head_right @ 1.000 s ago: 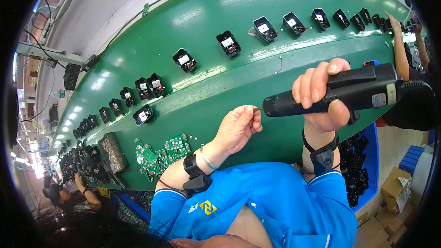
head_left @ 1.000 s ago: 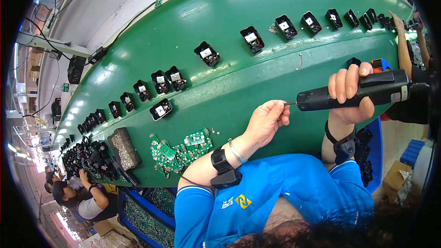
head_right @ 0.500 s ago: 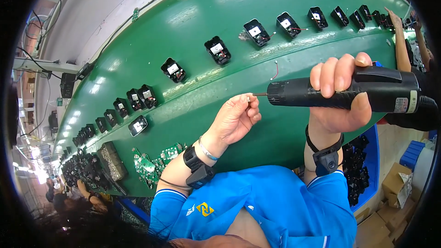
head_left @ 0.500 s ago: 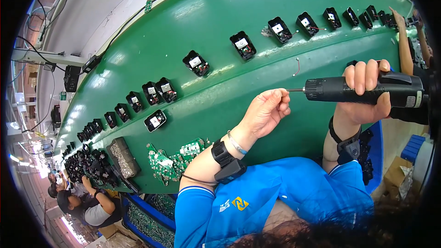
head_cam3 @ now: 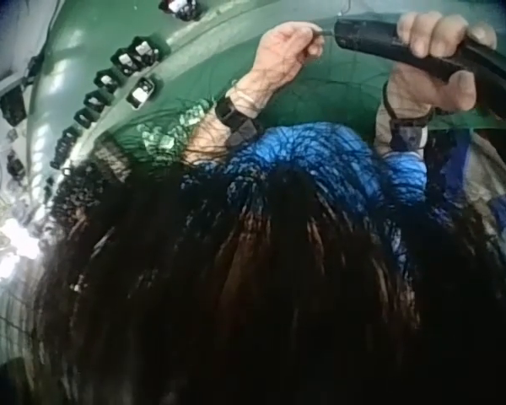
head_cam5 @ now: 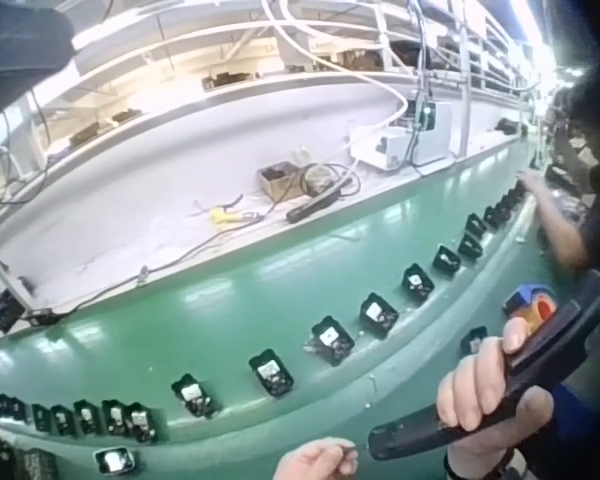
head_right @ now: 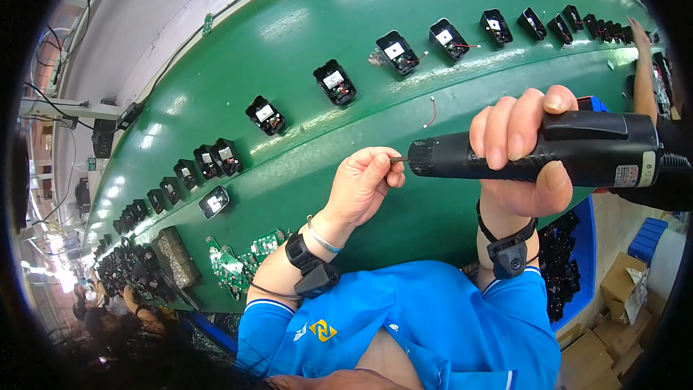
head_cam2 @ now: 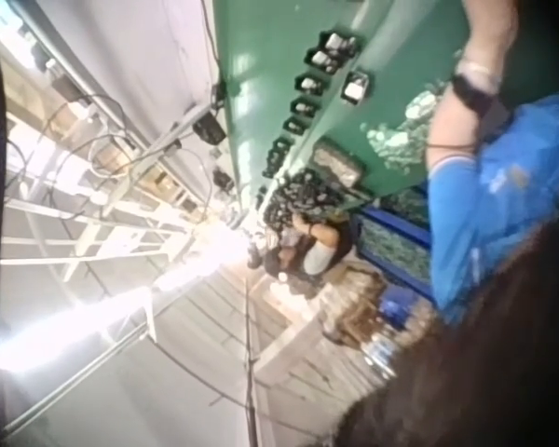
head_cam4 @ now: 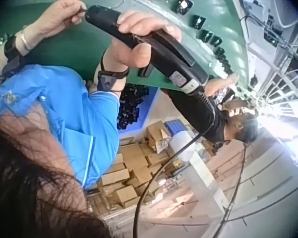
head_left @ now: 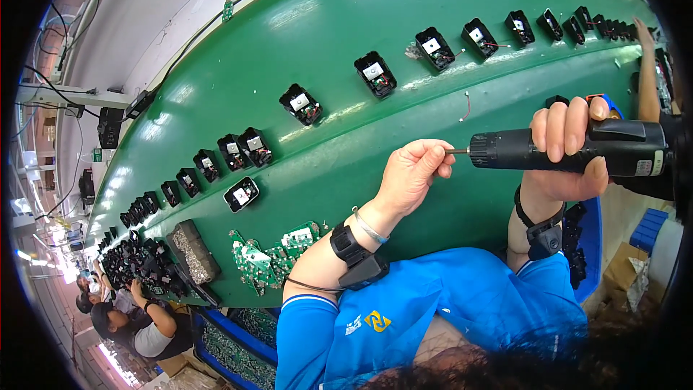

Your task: Assembling electronic components into plastic housings using an electric screwdriver on a production line.

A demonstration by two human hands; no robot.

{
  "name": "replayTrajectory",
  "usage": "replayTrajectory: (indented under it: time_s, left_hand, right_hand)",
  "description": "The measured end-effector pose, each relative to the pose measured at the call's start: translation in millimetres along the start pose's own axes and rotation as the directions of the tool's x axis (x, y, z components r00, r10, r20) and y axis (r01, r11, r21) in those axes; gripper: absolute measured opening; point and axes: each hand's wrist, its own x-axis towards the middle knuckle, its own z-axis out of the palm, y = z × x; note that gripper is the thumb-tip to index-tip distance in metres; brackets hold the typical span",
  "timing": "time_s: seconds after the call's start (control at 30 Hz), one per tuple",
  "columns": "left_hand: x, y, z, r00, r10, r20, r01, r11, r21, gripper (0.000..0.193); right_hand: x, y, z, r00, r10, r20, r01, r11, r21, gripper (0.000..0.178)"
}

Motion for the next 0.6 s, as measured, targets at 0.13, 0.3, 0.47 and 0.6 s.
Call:
replayTrajectory:
  time_s: [0.13,0.3,0.47,0.6]
  left_hand:
    - [2.3,-1.4,-3.2,1.0,-0.002,-0.007,0.003,0.981,0.194,0.021]
    - [7.0,-2.8,-0.6,0.998,-0.061,0.026,0.061,0.998,-0.001,0.02]
    - [11.6,4.5,-2.5,0.997,-0.079,-0.004,0.079,0.99,0.119,0.019]
    - [20.3,7.5,-0.3,0.998,-0.043,0.044,0.04,0.997,0.065,0.021]
  right_hand:
    - [-2.1,0.7,-0.5,1.0,-0.001,-0.008,0.001,1.0,-0.011,0.043]
    - [-1.4,-1.4,-2.3,1.0,-0.025,0.012,0.026,0.999,-0.046,0.043]
    - [2.5,5.6,-0.9,1.0,-0.021,0.013,0.021,1.0,0.005,0.042]
    - [8.2,8.6,-6.8,1.0,-0.002,-0.012,0.002,1.0,-0.009,0.042]
